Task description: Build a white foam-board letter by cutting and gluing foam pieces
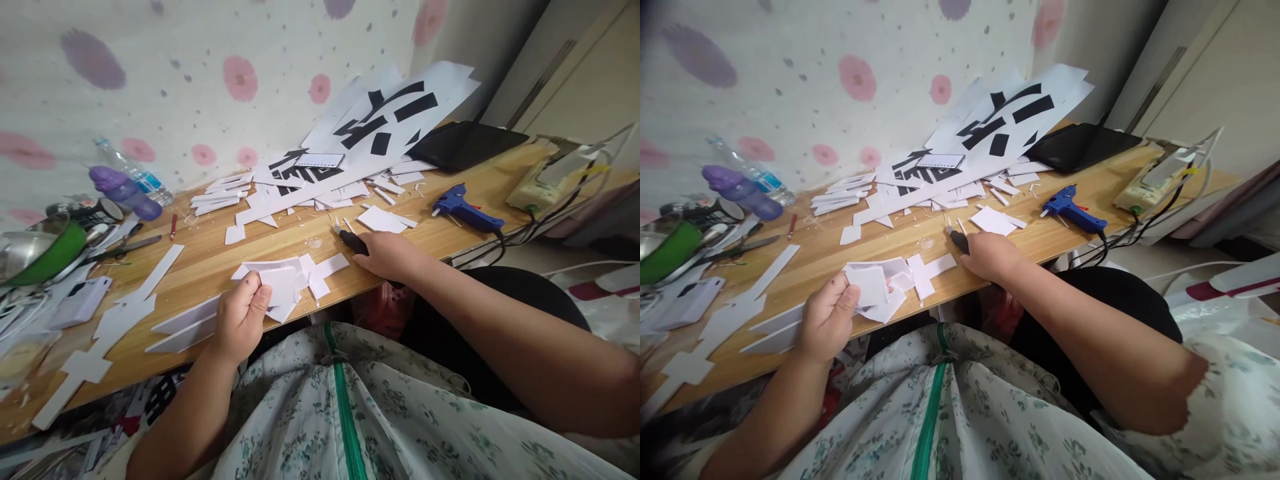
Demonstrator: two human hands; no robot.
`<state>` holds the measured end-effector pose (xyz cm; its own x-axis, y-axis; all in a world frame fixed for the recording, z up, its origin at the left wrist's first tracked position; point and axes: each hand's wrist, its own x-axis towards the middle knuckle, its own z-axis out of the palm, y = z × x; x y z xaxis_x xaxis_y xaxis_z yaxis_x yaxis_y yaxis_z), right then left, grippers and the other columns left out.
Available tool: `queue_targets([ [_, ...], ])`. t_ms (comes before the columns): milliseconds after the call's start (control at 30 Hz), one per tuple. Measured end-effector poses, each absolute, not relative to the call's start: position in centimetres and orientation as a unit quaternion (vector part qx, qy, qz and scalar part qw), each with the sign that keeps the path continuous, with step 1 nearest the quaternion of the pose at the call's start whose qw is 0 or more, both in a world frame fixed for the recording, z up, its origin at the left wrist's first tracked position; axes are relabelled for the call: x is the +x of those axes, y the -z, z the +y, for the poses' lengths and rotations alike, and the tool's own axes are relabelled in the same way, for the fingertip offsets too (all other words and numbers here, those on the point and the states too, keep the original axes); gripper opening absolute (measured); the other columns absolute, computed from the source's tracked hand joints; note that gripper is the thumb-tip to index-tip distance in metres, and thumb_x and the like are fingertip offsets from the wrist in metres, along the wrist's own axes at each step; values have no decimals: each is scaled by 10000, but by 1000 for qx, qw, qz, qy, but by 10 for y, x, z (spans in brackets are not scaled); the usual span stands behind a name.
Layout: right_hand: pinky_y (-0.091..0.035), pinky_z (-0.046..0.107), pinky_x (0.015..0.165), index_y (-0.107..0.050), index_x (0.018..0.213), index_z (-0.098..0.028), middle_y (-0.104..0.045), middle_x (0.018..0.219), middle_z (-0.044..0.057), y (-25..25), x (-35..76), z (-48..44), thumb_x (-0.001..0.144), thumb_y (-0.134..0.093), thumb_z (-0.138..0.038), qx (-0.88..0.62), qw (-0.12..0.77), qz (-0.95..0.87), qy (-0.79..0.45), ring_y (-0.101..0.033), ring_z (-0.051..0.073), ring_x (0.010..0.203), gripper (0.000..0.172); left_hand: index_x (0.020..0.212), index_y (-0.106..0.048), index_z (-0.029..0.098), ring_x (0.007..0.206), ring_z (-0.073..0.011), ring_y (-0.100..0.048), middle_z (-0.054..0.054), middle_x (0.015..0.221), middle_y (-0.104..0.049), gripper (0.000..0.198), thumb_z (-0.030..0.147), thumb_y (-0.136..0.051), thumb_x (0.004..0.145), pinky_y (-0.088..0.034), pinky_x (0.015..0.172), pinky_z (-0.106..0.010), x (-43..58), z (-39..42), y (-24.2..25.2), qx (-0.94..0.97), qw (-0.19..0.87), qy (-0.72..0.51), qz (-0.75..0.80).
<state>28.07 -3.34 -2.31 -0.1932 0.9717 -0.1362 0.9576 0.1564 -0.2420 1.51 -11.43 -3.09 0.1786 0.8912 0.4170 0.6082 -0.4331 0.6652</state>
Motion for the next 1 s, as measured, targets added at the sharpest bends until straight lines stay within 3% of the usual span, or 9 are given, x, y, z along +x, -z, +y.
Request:
queue_targets([
  [133, -435, 417, 852, -621, 1141, -95, -586, 1131, 213, 19, 270, -35, 837, -562, -257, -576, 97, -810, -57, -546, 345, 1060, 349, 682, -387, 205, 531, -115, -386, 41, 574, -382, 308, 381, -422, 932, -405, 619, -246, 16, -115, 32, 733, 194, -401, 514],
  [267, -441, 324, 824, -654, 1120, -150, -631, 1020, 114, 25, 250, -43, 844, -592, -197, -365, 212, -899, -115, -575, 222, 933, 286, 681, -404, 208, 538, -127, -397, 35, 574, -385, 326, 429, -431, 919, -429, 635, -262, 16, -114, 33, 715, 207, -400, 536],
  [400, -414, 301, 745, -705, 931, -134, -646, 856, 88, 33, 233, -46, 851, -575, -157, -306, 202, -922, -126, -560, 195, 821, 154, 670, -416, 210, 533, -132, -393, 34, 567, -380, 329, 434, -441, 910, -453, 665, -279, 15, -114, 34, 705, 218, -398, 545],
  [500, -390, 289, 710, -695, 833, -119, -638, 804, 84, 37, 230, -46, 882, -519, -166, -315, 195, -921, -119, -539, 174, 755, 188, 672, -431, 209, 527, -134, -398, 35, 556, -389, 324, 429, -443, 909, -456, 685, -286, 16, -115, 33, 709, 206, -396, 547],
  [833, -342, 308, 664, -645, 819, -110, -624, 792, 105, 50, 235, -60, 882, -459, -107, -355, 145, -923, -31, -503, 198, 743, 197, 665, -417, 207, 546, -135, -414, 37, 549, -384, 313, 388, -430, 920, -403, 622, -264, 17, -115, 33, 724, 169, -394, 539],
  [1000, -368, 309, 683, -639, 851, -95, -614, 804, 108, 45, 241, -72, 864, -471, -86, -349, 176, -919, -53, -500, 201, 749, 169, 679, -447, 200, 592, -149, -490, 26, 547, -425, 322, 418, -427, 916, -410, 606, -260, 19, -115, 31, 726, 162, -390, 543],
])
